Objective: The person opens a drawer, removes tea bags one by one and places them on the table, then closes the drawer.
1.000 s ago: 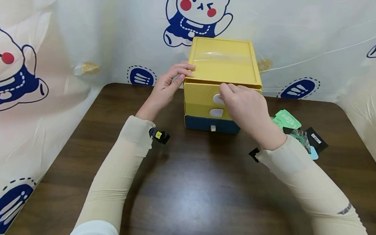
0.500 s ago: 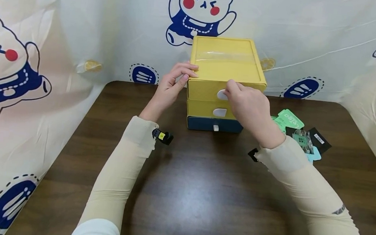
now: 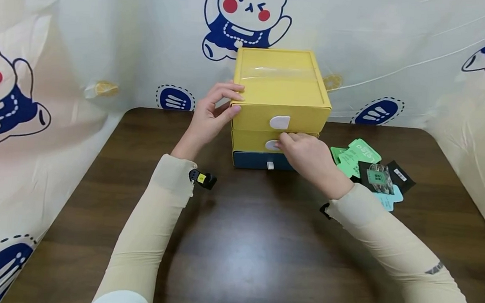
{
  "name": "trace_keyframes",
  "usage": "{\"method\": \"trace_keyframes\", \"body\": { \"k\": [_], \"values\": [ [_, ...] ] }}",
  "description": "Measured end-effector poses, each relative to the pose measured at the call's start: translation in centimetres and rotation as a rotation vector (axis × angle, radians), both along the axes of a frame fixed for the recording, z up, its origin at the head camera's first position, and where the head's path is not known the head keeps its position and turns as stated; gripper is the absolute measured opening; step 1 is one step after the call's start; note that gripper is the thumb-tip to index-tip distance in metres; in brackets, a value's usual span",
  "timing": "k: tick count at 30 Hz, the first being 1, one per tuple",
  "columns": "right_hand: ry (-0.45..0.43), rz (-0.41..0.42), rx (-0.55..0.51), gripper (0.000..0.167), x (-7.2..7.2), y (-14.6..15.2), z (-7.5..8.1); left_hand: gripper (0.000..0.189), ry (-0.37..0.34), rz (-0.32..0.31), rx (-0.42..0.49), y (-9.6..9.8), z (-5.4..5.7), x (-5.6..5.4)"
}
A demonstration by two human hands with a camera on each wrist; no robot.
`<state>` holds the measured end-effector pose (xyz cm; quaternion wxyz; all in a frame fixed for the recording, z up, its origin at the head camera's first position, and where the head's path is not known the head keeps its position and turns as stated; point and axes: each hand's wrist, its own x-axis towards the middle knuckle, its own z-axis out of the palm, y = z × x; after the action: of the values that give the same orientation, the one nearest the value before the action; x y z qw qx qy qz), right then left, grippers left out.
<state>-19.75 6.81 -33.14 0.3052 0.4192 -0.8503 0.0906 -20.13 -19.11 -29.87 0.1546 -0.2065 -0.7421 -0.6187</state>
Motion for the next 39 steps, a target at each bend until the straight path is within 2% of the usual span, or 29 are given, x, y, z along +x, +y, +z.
{"method": "trace_keyframes", "body": {
  "k": [6,12,17,21,28,39],
  "values": [
    [-0.144,-0.052,0.058,0.025,-0.1,-0.2,-0.1,0.016,0.000,-0.001,-0.019,-0.1,0.3,0.0],
    [-0.179,-0.048,0.071,0.021,0.1,0.1,-0.1,0.016,0.006,-0.005,-0.039,-0.2,0.3,-0.1],
    [-0.201,-0.020,0.075,0.020,0.8,0.4,0.2,0.016,-0.006,-0.002,-0.063,-0.3,0.4,-0.2],
    [-0.154,0.018,0.098,0.021,1.6,0.8,0.3,0.016,-0.003,0.004,-0.066,-0.3,0.5,-0.2],
    [0.000,0.085,0.210,0.018,3.2,1.4,0.9,0.016,0.009,-0.004,-0.029,0.0,0.2,-0.2],
    [0.051,0.181,0.359,0.016,6.5,2.4,1.8,0.020,0.000,-0.002,-0.087,-0.2,0.2,0.3]
  ]
}}
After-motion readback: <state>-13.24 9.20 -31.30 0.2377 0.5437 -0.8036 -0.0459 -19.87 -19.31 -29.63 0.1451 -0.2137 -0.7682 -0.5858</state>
